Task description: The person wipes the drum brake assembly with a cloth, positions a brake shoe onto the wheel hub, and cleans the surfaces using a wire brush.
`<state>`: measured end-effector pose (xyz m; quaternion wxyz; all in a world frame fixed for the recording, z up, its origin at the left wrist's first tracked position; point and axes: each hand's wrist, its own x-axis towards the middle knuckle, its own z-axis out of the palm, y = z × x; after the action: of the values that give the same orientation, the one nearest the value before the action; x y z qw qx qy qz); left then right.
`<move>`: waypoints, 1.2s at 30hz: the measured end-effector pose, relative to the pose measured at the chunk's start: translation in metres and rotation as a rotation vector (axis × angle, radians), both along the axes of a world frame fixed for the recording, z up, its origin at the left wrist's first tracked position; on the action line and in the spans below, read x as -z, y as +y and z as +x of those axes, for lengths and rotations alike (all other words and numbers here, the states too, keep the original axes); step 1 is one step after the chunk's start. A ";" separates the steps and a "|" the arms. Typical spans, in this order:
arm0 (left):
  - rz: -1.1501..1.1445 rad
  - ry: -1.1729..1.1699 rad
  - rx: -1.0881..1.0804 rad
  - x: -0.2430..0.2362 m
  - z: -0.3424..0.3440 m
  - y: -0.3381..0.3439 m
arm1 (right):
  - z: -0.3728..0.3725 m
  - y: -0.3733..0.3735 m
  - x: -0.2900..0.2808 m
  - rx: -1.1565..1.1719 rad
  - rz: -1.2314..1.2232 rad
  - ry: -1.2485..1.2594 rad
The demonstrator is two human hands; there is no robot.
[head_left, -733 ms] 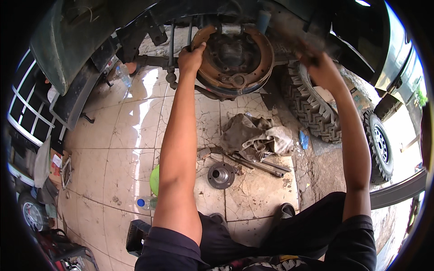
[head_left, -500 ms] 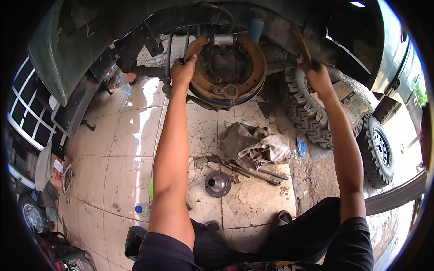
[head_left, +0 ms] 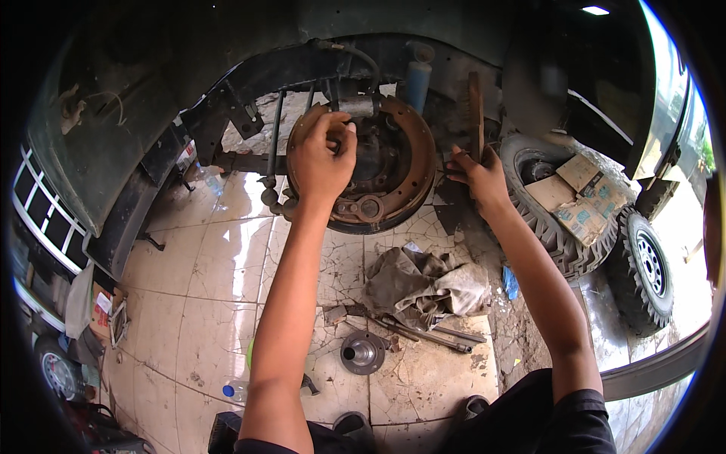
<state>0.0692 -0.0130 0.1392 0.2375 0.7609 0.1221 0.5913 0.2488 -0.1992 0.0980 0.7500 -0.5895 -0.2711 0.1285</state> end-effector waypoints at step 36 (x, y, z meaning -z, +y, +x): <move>0.384 0.691 0.244 0.010 -0.010 -0.039 | -0.005 0.025 0.012 0.077 0.084 0.101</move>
<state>0.0589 -0.0516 0.1294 0.1047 0.9541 -0.0092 0.2806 0.2437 -0.1741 0.0865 0.7913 -0.5601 -0.2152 0.1176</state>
